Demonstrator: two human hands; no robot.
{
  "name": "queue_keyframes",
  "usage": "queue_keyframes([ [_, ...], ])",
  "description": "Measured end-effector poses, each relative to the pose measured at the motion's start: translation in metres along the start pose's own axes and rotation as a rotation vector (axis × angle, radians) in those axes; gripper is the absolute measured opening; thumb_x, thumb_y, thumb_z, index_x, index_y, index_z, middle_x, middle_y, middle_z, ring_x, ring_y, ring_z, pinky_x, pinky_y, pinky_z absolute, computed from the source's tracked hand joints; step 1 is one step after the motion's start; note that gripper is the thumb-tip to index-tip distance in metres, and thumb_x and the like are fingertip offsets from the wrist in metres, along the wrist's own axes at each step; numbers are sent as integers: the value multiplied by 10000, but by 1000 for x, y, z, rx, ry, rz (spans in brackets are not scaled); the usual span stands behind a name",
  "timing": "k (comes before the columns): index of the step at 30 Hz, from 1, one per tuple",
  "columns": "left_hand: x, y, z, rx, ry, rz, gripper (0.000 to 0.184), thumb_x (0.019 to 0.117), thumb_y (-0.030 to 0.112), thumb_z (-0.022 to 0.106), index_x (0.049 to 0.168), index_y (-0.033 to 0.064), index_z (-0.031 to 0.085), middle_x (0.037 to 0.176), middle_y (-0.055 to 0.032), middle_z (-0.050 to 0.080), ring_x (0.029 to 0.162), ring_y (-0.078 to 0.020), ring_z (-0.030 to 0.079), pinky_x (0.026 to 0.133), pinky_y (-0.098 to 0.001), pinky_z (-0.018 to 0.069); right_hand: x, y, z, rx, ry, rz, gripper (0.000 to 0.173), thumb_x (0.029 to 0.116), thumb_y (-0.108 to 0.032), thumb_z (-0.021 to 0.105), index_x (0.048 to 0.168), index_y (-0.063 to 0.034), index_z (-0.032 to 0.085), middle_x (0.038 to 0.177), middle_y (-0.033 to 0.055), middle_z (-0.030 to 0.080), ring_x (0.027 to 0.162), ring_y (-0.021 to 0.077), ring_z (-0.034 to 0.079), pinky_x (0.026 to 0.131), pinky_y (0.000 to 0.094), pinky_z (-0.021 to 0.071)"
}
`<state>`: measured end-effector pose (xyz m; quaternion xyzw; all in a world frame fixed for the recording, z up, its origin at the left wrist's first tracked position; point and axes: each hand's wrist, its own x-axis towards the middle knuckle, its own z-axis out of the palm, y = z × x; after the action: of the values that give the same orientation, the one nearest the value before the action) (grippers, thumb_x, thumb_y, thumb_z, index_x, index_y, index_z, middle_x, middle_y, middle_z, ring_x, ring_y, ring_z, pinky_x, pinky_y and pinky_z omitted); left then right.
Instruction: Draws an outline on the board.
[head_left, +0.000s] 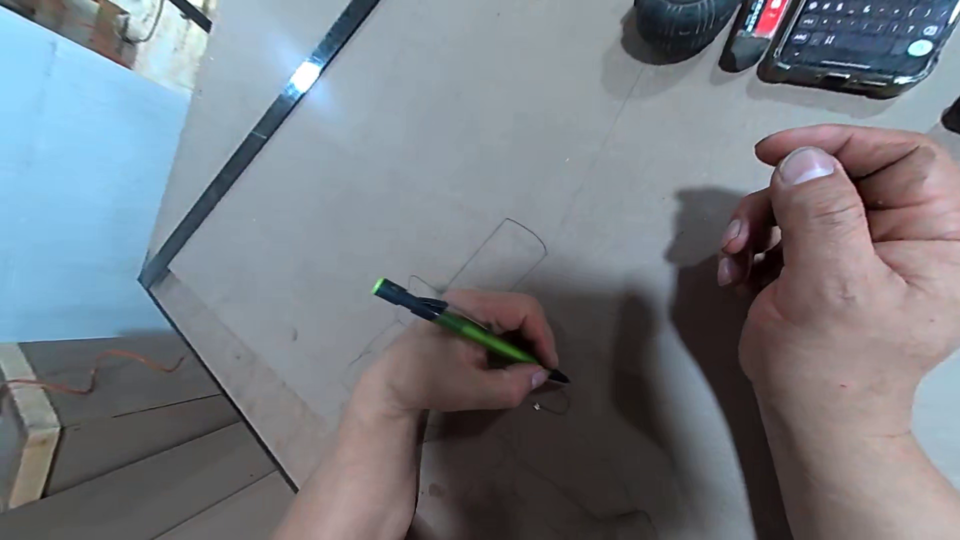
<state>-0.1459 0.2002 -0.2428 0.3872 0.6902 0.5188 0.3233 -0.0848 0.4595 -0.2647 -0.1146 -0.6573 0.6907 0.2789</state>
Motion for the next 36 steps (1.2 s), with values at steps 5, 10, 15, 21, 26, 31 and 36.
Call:
queue_keyframes([
  [5,2,-1,6,-13,-26,17,73,820,89,720,795,86,651,778,-3,668,695,-85,642,579,-223,540,-1,1,-1,-9,-2,-6,169,1078,-107,499,1136,-36,642,771,-41,629,596,78,610,489,217,531],
  [10,1,0,8,58,-4,34,84,803,74,708,765,101,637,756,7,663,667,-73,632,553,-218,527,-2,0,-1,-14,-4,-7,171,1081,-116,498,1141,-39,638,768,-43,624,593,82,605,490,221,525],
  [15,1,-1,9,66,-10,38,73,804,93,715,775,101,649,768,9,664,662,-66,627,538,-202,515,-5,-1,-1,-17,6,-20,158,1078,-104,504,1134,-40,637,785,-39,642,606,78,623,488,216,537],
  [21,-4,-10,14,11,432,69,67,894,63,717,944,61,674,898,-54,718,669,-109,650,567,-246,556,-3,0,0,-13,11,-27,151,1066,-89,521,1126,-32,647,766,-36,637,604,78,617,496,220,533],
  [26,-41,15,63,-45,861,-134,115,969,184,700,1048,103,686,885,-69,712,650,-147,677,535,-277,595,-2,0,1,-33,13,-18,154,1068,-102,526,1136,-47,653,772,-41,644,612,73,623,507,218,540],
  [31,-32,19,137,-54,1121,-193,107,935,103,704,1026,50,683,845,-112,716,630,-181,694,553,-303,621,0,1,1,-47,-3,-37,157,1063,-91,520,1141,-33,644,784,-38,641,614,73,623,509,218,546],
  [36,-20,18,146,101,1248,-211,68,942,91,684,1006,69,675,875,-62,727,642,-163,696,539,-292,617,-2,-1,11,-66,-34,13,189,1058,-84,529,1185,4,638,783,4,636,595,87,610,499,238,548],
])
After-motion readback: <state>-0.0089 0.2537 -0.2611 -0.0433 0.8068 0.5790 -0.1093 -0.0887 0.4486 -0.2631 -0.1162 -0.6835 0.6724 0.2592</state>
